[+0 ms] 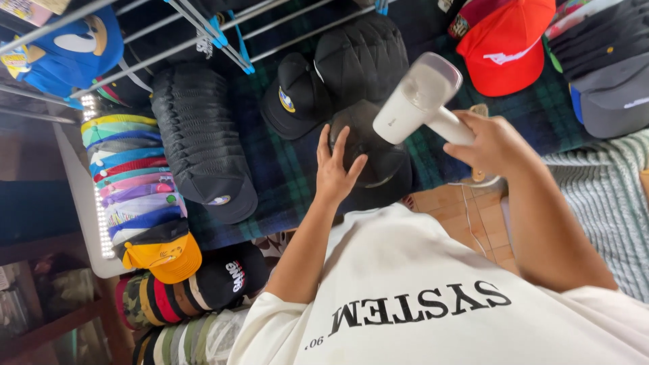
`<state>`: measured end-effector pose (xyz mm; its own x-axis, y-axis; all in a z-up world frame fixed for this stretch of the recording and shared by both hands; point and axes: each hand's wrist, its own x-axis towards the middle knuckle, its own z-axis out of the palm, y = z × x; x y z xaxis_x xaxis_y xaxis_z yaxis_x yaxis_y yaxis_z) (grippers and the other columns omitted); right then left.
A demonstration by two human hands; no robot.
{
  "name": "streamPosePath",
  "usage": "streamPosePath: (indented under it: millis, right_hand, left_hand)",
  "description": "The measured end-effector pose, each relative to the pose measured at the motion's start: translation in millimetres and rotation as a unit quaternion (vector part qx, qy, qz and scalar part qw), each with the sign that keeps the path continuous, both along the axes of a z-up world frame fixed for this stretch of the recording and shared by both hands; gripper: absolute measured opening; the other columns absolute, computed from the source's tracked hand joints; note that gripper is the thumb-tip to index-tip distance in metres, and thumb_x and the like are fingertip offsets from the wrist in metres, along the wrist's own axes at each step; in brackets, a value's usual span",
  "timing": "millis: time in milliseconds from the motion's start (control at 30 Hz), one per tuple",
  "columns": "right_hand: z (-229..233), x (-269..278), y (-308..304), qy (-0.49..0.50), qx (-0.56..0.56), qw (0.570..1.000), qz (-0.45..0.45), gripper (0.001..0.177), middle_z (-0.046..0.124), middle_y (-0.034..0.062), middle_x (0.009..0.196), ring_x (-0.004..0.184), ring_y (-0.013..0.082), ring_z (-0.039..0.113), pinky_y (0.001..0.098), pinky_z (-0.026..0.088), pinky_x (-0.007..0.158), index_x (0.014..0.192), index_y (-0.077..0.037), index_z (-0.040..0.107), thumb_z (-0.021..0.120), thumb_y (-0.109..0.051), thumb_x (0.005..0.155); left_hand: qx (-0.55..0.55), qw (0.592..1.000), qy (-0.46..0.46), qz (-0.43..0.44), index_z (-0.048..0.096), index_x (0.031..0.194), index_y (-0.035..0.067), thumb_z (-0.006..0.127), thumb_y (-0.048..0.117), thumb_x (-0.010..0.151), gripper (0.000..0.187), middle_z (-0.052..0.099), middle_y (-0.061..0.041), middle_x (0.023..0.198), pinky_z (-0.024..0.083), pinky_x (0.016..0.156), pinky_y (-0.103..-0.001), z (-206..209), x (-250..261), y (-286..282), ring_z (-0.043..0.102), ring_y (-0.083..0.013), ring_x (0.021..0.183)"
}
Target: Cleaning and shaping various baseball caps using a brush, a blower, and a wooden head form.
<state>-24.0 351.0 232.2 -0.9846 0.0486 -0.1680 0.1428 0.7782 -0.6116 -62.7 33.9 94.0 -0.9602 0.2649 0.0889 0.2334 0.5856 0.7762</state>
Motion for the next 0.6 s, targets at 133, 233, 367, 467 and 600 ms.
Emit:
streamPosePath:
  millis: [133, 233, 367, 467, 600]
  right_hand:
    - [11.0, -31.9, -10.8, -0.075, 0.08, 0.992, 0.057, 0.061, 0.071, 0.0161, 0.113, 0.1, 0.0387, 0.066, 0.0449, 0.047, 0.087, 0.14, -0.02, 0.063, 0.074, -0.031, 0.081]
    - [34.8, -51.6, -29.9, -0.135, 0.091, 0.986, 0.033, 0.062, 0.07, 0.0222, 0.111, 0.096, 0.044, 0.066, 0.0494, 0.05, 0.082, 0.145, -0.02, 0.059, 0.071, -0.034, 0.086]
    - [31.6, -71.9, -30.3, -0.14, 0.107, 0.982, 0.062, 0.059, 0.069, 0.0226, 0.105, 0.093, 0.0423, 0.064, 0.0488, 0.051, 0.083, 0.144, -0.025, 0.062, 0.071, -0.037, 0.087]
    - [43.8, -75.6, -53.4, -0.138, 0.079, 0.987, 0.015, 0.056, 0.061, 0.0282, 0.112, 0.094, 0.0475, 0.062, 0.057, 0.052, 0.074, 0.143, -0.01, 0.056, 0.068, -0.03, 0.092]
    - [36.1, -73.7, -34.3, -0.171, 0.032, 0.984, 0.038, 0.057, 0.071, 0.0152, 0.112, 0.082, 0.0318, 0.068, 0.0455, 0.053, 0.078, 0.144, -0.015, 0.061, 0.073, -0.023, 0.089]
  left_hand:
    - [0.018, 0.999, -0.024, -0.011, 0.038, 0.157, 0.03, 0.059, 0.059, 0.098, 0.069, 0.018, -0.017, 0.17, 0.051, 0.105, -0.057, 14.2, 1.4, -0.9, 0.026, -0.0451, 0.155]
    - [0.017, 0.999, -0.044, -0.012, 0.037, 0.157, 0.03, 0.055, 0.064, 0.097, 0.071, 0.017, -0.016, 0.17, 0.054, 0.103, -0.057, 17.4, 1.1, -0.8, 0.024, -0.045, 0.156]
    - [0.012, 0.997, -0.069, -0.014, 0.034, 0.158, 0.031, 0.054, 0.064, 0.097, 0.073, 0.013, -0.015, 0.171, 0.055, 0.102, -0.057, 19.0, -0.7, -0.6, 0.019, -0.0435, 0.158]
    - [0.016, 0.999, -0.042, -0.016, 0.035, 0.158, 0.031, 0.054, 0.065, 0.098, 0.072, 0.017, -0.018, 0.17, 0.054, 0.104, -0.056, 18.0, 0.0, -1.0, 0.024, -0.0458, 0.156]
    - [0.017, 0.998, -0.065, -0.013, 0.035, 0.158, 0.03, 0.054, 0.066, 0.097, 0.073, 0.015, -0.016, 0.171, 0.054, 0.104, -0.057, 22.8, -0.9, -1.0, 0.022, -0.045, 0.157]
